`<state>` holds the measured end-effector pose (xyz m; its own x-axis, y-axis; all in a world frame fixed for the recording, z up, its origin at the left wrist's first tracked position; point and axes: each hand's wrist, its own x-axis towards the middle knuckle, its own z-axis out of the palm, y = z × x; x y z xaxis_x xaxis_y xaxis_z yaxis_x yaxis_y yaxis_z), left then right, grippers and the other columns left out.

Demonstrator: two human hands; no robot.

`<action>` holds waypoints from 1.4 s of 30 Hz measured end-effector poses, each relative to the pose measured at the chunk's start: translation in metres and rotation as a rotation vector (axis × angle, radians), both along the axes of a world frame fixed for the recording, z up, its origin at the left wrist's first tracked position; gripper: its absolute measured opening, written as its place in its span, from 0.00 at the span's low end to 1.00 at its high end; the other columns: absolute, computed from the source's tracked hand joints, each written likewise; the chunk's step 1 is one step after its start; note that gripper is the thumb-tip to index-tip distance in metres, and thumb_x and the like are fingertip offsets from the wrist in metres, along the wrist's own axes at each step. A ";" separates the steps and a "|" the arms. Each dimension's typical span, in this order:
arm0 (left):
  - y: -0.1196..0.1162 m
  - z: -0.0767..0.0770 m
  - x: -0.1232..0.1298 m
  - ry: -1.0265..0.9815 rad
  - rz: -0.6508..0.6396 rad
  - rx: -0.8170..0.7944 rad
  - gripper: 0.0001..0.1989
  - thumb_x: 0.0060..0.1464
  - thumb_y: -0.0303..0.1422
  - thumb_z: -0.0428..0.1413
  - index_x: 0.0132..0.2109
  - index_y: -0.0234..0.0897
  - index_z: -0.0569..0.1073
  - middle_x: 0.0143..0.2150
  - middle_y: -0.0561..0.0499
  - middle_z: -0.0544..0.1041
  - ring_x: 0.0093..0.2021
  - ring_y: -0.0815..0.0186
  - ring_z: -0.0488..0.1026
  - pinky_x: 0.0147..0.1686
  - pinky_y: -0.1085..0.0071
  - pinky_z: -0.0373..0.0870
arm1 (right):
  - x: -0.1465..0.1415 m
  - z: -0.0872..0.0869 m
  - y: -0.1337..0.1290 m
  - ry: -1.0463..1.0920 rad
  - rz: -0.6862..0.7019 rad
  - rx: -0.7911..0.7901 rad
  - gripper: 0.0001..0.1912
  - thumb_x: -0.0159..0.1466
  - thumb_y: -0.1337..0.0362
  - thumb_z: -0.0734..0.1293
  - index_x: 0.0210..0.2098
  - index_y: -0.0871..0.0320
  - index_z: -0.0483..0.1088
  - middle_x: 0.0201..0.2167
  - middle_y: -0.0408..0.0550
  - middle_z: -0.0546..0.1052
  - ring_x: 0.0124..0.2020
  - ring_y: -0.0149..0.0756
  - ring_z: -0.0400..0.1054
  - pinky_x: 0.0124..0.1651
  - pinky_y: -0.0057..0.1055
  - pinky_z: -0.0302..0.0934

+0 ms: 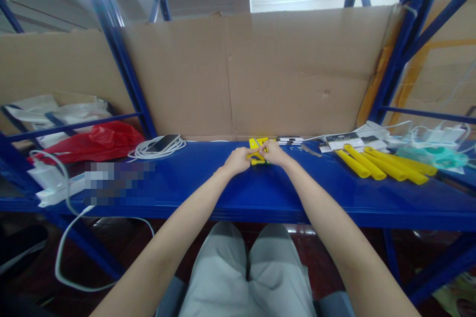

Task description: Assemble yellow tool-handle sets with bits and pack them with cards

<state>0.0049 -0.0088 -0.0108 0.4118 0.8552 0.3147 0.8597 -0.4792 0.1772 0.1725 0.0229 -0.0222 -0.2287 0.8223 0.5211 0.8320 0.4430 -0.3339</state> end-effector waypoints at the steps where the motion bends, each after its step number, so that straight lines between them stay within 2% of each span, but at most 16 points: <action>1: 0.000 0.000 0.000 -0.001 0.004 -0.002 0.25 0.57 0.28 0.53 0.59 0.54 0.68 0.53 0.50 0.75 0.53 0.60 0.72 0.53 0.65 0.67 | -0.001 -0.001 0.000 0.035 -0.002 -0.013 0.06 0.56 0.69 0.63 0.24 0.57 0.70 0.31 0.47 0.75 0.40 0.39 0.68 0.49 0.36 0.59; 5: 0.000 0.001 0.000 -0.004 0.016 -0.013 0.25 0.57 0.28 0.53 0.60 0.54 0.68 0.54 0.51 0.75 0.53 0.61 0.72 0.54 0.66 0.66 | -0.006 -0.004 0.001 0.255 -0.034 -0.064 0.01 0.54 0.68 0.65 0.28 0.57 0.68 0.33 0.46 0.75 0.40 0.38 0.68 0.47 0.36 0.62; 9: -0.001 0.004 -0.001 -0.029 0.040 0.008 0.25 0.57 0.28 0.52 0.60 0.52 0.68 0.54 0.49 0.75 0.53 0.61 0.71 0.54 0.67 0.66 | -0.010 0.002 -0.005 0.556 -0.054 -0.149 0.06 0.55 0.70 0.64 0.34 0.58 0.65 0.37 0.48 0.75 0.39 0.33 0.69 0.43 0.31 0.64; 13: -0.004 0.006 -0.002 -0.058 0.062 0.051 0.26 0.59 0.27 0.50 0.62 0.49 0.65 0.54 0.47 0.74 0.53 0.61 0.71 0.53 0.69 0.66 | -0.013 0.015 -0.018 0.741 -0.018 -0.365 0.08 0.57 0.72 0.63 0.36 0.57 0.63 0.30 0.45 0.75 0.30 0.30 0.70 0.32 0.26 0.63; 16: -0.005 0.007 -0.002 -0.037 0.063 0.064 0.26 0.59 0.26 0.48 0.63 0.50 0.64 0.54 0.47 0.73 0.52 0.61 0.71 0.52 0.69 0.67 | -0.015 0.019 -0.025 0.805 0.046 -0.481 0.10 0.58 0.74 0.62 0.38 0.57 0.62 0.23 0.42 0.74 0.21 0.28 0.68 0.23 0.23 0.58; 22: -0.004 0.005 -0.005 0.102 0.021 0.049 0.30 0.59 0.28 0.49 0.67 0.49 0.54 0.56 0.45 0.69 0.53 0.59 0.71 0.51 0.66 0.67 | -0.017 0.020 -0.025 0.871 0.024 -0.407 0.12 0.57 0.77 0.62 0.37 0.57 0.62 0.19 0.39 0.72 0.17 0.26 0.63 0.20 0.21 0.54; 27: -0.002 0.004 -0.009 0.166 -0.036 0.045 0.34 0.59 0.27 0.47 0.69 0.51 0.47 0.53 0.46 0.70 0.51 0.59 0.72 0.50 0.66 0.67 | -0.013 0.022 -0.025 0.897 0.012 -0.371 0.10 0.58 0.76 0.62 0.36 0.57 0.61 0.20 0.39 0.71 0.17 0.25 0.63 0.19 0.20 0.53; 32: -0.001 0.004 -0.008 0.158 -0.032 0.065 0.33 0.60 0.27 0.45 0.69 0.54 0.48 0.51 0.47 0.71 0.49 0.59 0.73 0.48 0.66 0.68 | -0.013 0.020 -0.026 0.900 0.065 -0.364 0.09 0.60 0.73 0.64 0.38 0.57 0.62 0.23 0.40 0.73 0.18 0.24 0.63 0.21 0.21 0.55; 36: 0.002 0.002 -0.008 0.068 -0.042 0.073 0.31 0.61 0.27 0.45 0.68 0.52 0.52 0.52 0.46 0.71 0.50 0.61 0.73 0.50 0.67 0.67 | -0.009 0.019 -0.020 0.886 0.074 -0.354 0.05 0.65 0.67 0.61 0.42 0.57 0.62 0.29 0.44 0.75 0.21 0.25 0.65 0.23 0.21 0.57; 38: 0.004 0.001 -0.008 -0.014 -0.052 0.074 0.30 0.60 0.26 0.46 0.68 0.48 0.53 0.53 0.46 0.72 0.52 0.61 0.71 0.52 0.68 0.66 | 0.002 0.018 -0.014 0.829 -0.016 -0.321 0.09 0.67 0.64 0.57 0.45 0.58 0.63 0.34 0.48 0.76 0.25 0.28 0.68 0.27 0.24 0.61; 39: 0.006 0.001 -0.008 -0.068 -0.061 0.070 0.30 0.60 0.26 0.47 0.68 0.46 0.54 0.53 0.46 0.73 0.53 0.62 0.71 0.53 0.68 0.65 | 0.010 0.016 -0.011 0.773 -0.109 -0.290 0.11 0.68 0.63 0.55 0.47 0.59 0.63 0.36 0.51 0.76 0.29 0.31 0.70 0.30 0.26 0.62; 42: 0.010 0.000 -0.007 -0.292 -0.095 0.019 0.32 0.58 0.24 0.49 0.68 0.45 0.55 0.57 0.47 0.72 0.56 0.63 0.69 0.55 0.69 0.64 | 0.040 0.008 -0.006 0.445 -0.501 -0.165 0.16 0.67 0.67 0.55 0.50 0.62 0.66 0.44 0.60 0.75 0.46 0.42 0.70 0.45 0.35 0.63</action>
<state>-0.0024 0.0010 -0.0104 0.3793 0.8101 0.4471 0.7247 -0.5605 0.4008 0.2128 0.0169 -0.0143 0.4064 0.8495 0.3364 0.6912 -0.0450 -0.7213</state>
